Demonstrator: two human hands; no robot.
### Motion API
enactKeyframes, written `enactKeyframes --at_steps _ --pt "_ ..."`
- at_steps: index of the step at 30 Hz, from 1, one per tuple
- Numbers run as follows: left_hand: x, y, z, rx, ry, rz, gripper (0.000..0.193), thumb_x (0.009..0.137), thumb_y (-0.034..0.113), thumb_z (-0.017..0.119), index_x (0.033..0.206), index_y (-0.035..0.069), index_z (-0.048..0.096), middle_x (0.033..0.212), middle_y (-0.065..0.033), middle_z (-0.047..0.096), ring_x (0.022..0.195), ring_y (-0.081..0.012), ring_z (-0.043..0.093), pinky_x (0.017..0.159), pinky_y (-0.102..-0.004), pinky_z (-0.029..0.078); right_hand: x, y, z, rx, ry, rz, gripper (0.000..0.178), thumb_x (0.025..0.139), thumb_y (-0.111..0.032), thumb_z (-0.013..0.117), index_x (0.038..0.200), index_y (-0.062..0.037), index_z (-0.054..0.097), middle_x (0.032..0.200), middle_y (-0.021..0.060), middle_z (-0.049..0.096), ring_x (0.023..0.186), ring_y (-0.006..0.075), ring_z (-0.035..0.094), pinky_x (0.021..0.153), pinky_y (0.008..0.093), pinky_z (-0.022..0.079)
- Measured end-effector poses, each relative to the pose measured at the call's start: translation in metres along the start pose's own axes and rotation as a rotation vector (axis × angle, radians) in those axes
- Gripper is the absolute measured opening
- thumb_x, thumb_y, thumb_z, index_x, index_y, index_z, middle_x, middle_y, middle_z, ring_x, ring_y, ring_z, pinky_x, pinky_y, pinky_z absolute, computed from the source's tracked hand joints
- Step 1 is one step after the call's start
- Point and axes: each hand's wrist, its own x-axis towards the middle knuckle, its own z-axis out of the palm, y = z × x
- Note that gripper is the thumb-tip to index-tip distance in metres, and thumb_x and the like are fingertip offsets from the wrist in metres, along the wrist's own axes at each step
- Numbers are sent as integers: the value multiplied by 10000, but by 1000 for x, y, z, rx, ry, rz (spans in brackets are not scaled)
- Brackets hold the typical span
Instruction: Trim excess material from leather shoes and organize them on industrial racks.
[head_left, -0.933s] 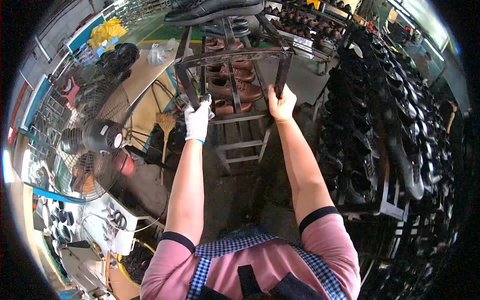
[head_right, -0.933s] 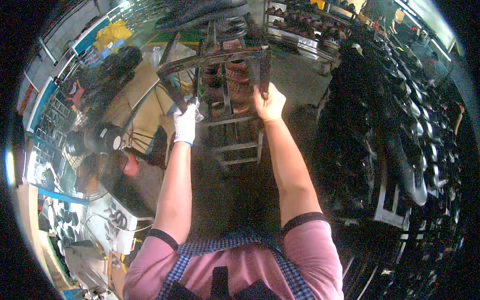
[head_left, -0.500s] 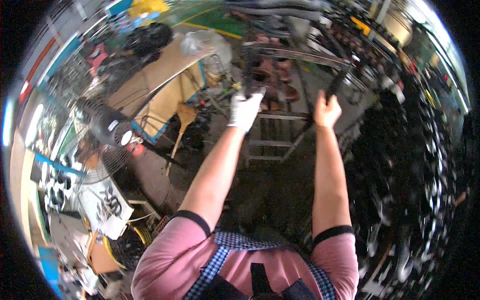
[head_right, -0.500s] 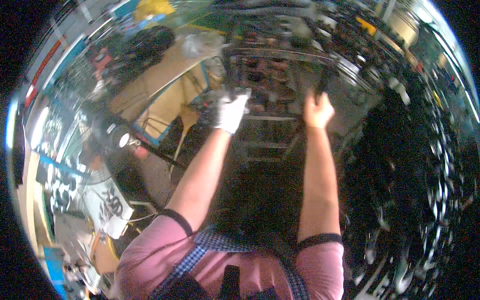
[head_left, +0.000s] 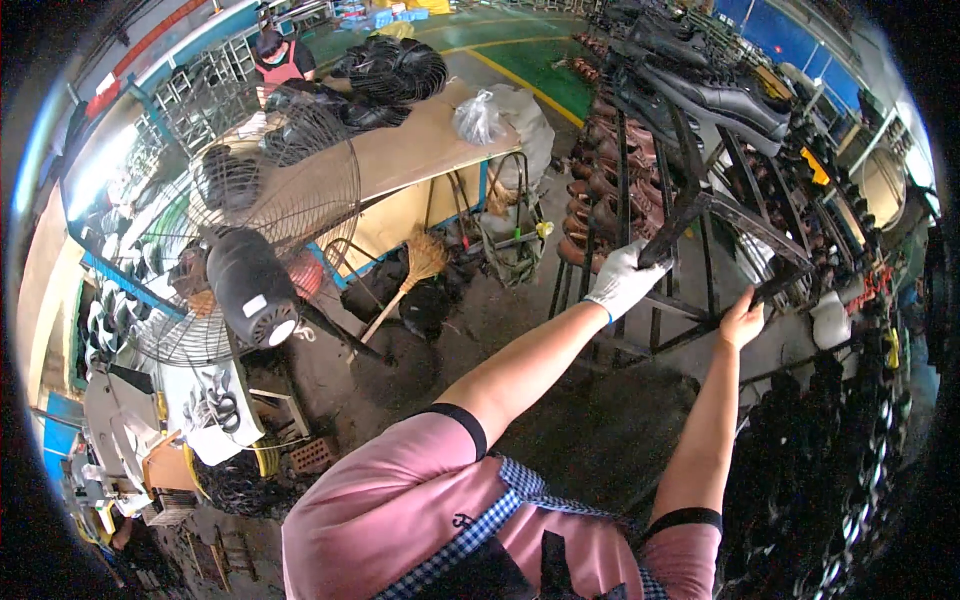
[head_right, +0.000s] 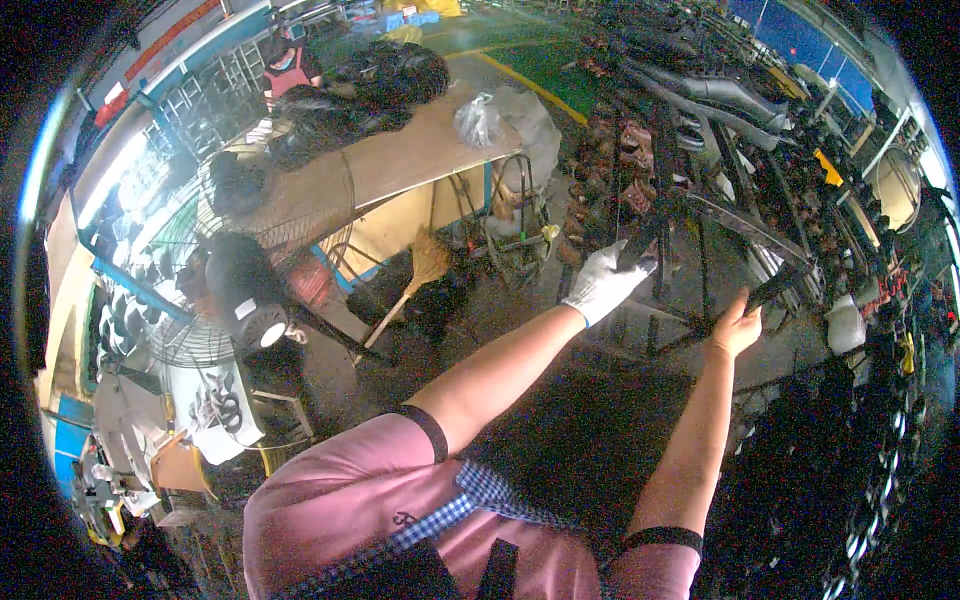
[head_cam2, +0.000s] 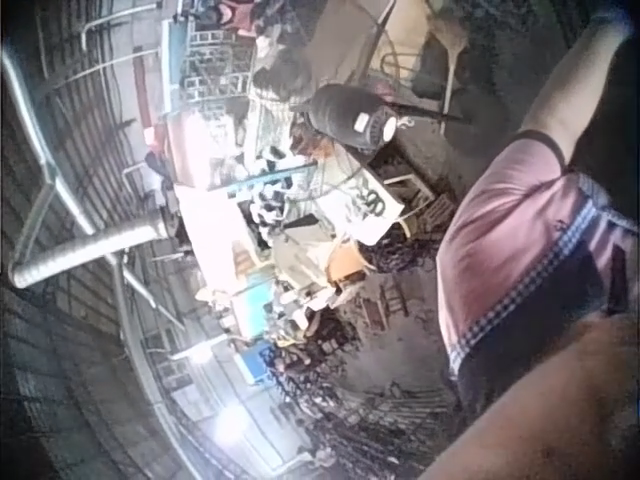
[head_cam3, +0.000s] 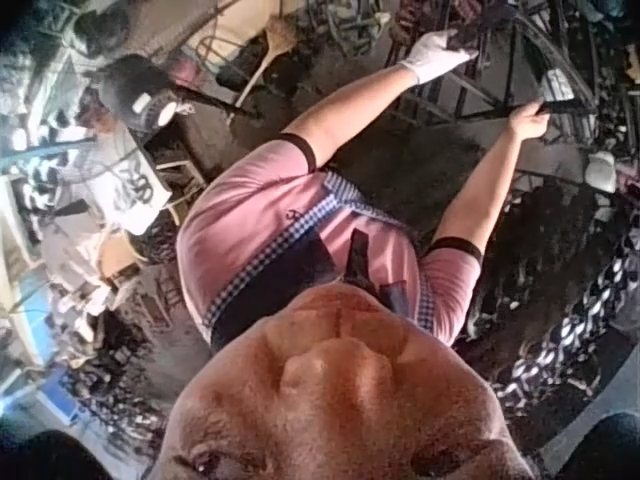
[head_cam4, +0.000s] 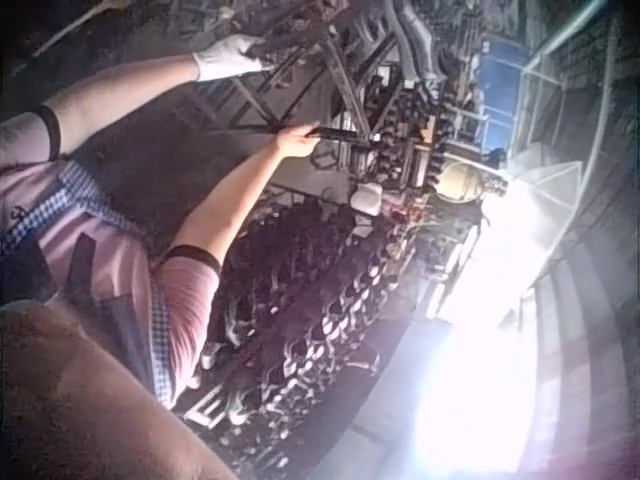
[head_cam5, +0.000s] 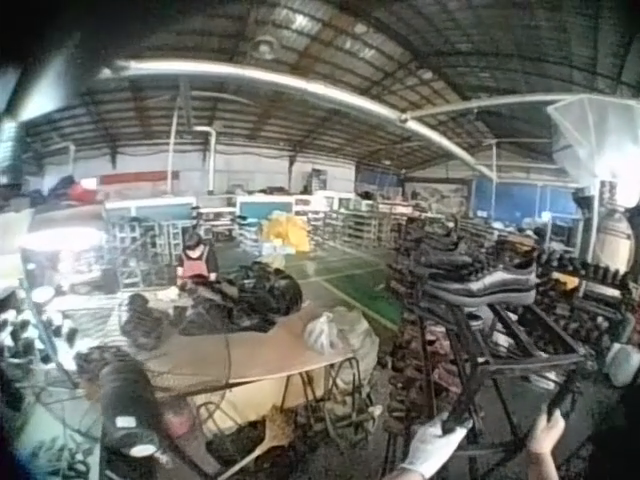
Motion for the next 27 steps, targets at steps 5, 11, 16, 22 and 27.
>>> enactKeyframes --at_steps 5,11,16,22,27 --pt "55 -20 9 -32 -48 -86 339 766 275 656 992 31 590 866 -147 650 809 -281 625 722 -350 479 34 7 35 -242 -204 104 537 874 -505 441 957 4 592 809 240 618 775 409 593 693 446 468" --pt "104 -67 15 -61 20 -56 364 765 247 645 1074 74 565 936 -124 654 845 -254 626 746 -334 468 -78 63 36 -97 -335 131 449 857 -446 536 1021 -29 512 908 223 604 831 395 593 686 431 456" --pt "107 -74 4 191 88 128 386 764 223 661 1101 89 529 907 -123 645 843 -256 624 730 -359 472 -310 194 -42 91 -776 552 301 850 -302 593 929 -19 527 848 75 577 726 197 543 675 348 444" --pt "-55 -104 -37 364 -172 -9 419 801 191 640 1176 86 485 1074 -151 594 953 -252 596 808 -354 474 -457 153 -175 54 -1052 1059 284 809 -301 637 880 -30 588 752 93 595 659 190 563 616 361 462" --pt "-301 -173 -93 396 -1032 -360 456 781 248 558 1197 62 522 1224 -150 531 1119 -295 513 943 -359 404 -542 171 -211 -191 -1361 924 390 799 -403 617 867 -20 596 742 113 613 612 195 567 588 357 466"
